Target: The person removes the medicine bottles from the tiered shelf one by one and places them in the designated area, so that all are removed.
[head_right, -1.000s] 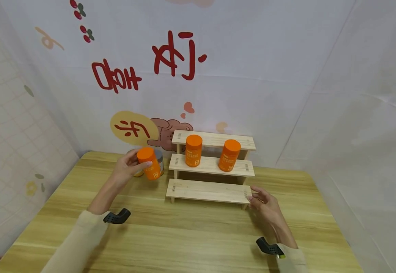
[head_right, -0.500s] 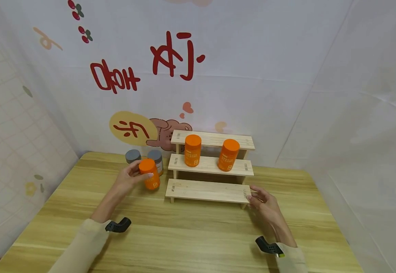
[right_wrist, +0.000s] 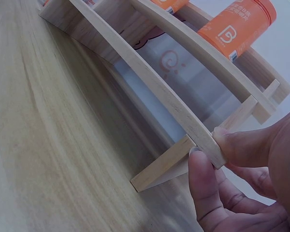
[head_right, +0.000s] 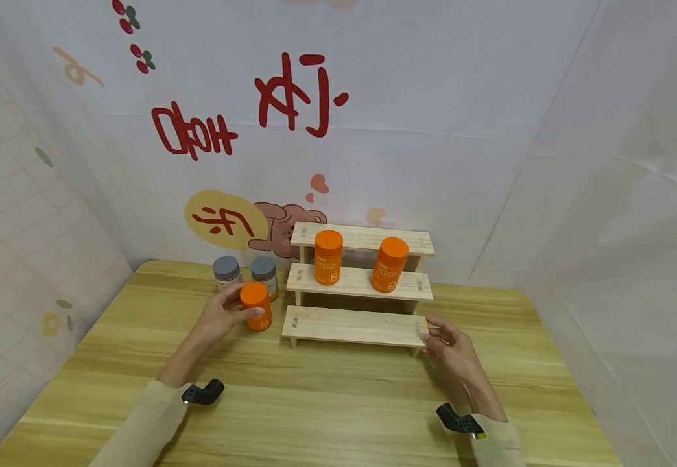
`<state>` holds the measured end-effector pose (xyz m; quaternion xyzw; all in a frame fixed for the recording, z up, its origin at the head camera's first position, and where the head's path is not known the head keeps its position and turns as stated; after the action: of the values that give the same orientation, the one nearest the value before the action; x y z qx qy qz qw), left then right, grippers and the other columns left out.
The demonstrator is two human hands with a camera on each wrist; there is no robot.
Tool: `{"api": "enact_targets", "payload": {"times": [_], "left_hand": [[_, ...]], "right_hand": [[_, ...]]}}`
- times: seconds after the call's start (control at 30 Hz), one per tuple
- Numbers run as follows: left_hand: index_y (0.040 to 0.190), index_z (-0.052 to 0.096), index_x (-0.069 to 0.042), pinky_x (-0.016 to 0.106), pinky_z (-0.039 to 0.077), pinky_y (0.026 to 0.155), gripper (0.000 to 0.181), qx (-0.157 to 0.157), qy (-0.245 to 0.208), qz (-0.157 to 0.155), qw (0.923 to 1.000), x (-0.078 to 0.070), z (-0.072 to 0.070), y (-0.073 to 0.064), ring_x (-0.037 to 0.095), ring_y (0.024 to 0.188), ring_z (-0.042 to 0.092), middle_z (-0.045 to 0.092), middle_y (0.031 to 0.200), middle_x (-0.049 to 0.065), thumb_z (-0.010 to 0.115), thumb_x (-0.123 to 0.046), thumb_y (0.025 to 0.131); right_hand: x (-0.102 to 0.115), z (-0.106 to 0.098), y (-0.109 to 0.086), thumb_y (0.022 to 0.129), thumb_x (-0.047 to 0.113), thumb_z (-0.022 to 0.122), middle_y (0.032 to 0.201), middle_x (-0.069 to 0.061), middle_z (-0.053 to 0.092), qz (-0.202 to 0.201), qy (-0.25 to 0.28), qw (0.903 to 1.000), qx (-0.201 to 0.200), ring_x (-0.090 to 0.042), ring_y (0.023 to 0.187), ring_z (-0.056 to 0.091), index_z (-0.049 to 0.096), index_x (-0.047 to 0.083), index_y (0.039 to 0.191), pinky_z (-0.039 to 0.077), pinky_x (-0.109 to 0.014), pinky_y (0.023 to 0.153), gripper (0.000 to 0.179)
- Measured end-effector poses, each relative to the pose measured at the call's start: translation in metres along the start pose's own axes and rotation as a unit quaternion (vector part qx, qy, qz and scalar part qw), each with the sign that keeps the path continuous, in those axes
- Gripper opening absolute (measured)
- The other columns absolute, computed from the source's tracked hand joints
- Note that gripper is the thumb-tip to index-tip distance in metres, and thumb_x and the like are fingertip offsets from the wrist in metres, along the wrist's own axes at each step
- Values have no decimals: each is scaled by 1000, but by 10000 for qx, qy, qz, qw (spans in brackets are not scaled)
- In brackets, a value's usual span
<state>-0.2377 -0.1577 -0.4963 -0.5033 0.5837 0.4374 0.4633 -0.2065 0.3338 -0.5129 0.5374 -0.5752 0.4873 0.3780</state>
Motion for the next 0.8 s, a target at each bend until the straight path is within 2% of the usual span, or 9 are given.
{"api": "enact_targets", "payload": {"times": [0.27, 0.5, 0.8], "left_hand": [[142, 56, -8, 52, 43, 117, 62, 114, 7, 144, 9998, 0, 0, -1, 34, 132, 56, 61, 140, 18, 83, -11, 87], [148, 52, -15, 54, 36, 122, 67, 119, -65, -169, 9998, -8, -4, -2, 35, 138, 51, 53, 146, 16, 82, -20, 89], [145, 55, -12, 56, 35, 122, 60, -61, -53, 253, 9996, -32, -4, 1, 35, 135, 52, 60, 139, 17, 80, -22, 91]], "right_hand": [[0, 0, 0, 102, 10, 63, 119, -5, 62, -41, -132, 9999, 3, -3, 96, 64, 42, -2, 153, 61, -24, 85, 55], [0, 0, 0, 102, 10, 63, 119, -5, 63, -41, -113, 9999, -3, -3, 97, 65, 42, -2, 153, 61, -24, 85, 55], [0, 0, 0, 102, 10, 63, 118, -4, 62, 38, 9, 10000, 2, -4, 96, 65, 41, -2, 153, 62, -27, 86, 57]]}}
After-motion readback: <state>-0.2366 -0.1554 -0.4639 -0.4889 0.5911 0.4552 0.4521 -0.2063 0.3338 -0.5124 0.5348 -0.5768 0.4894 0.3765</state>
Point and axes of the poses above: each hand's wrist, its own y-axis towards the middle knuckle, its own z-axis out of the palm, x = y × z, the point moved 2 cm from there along y, towards the middle knuckle
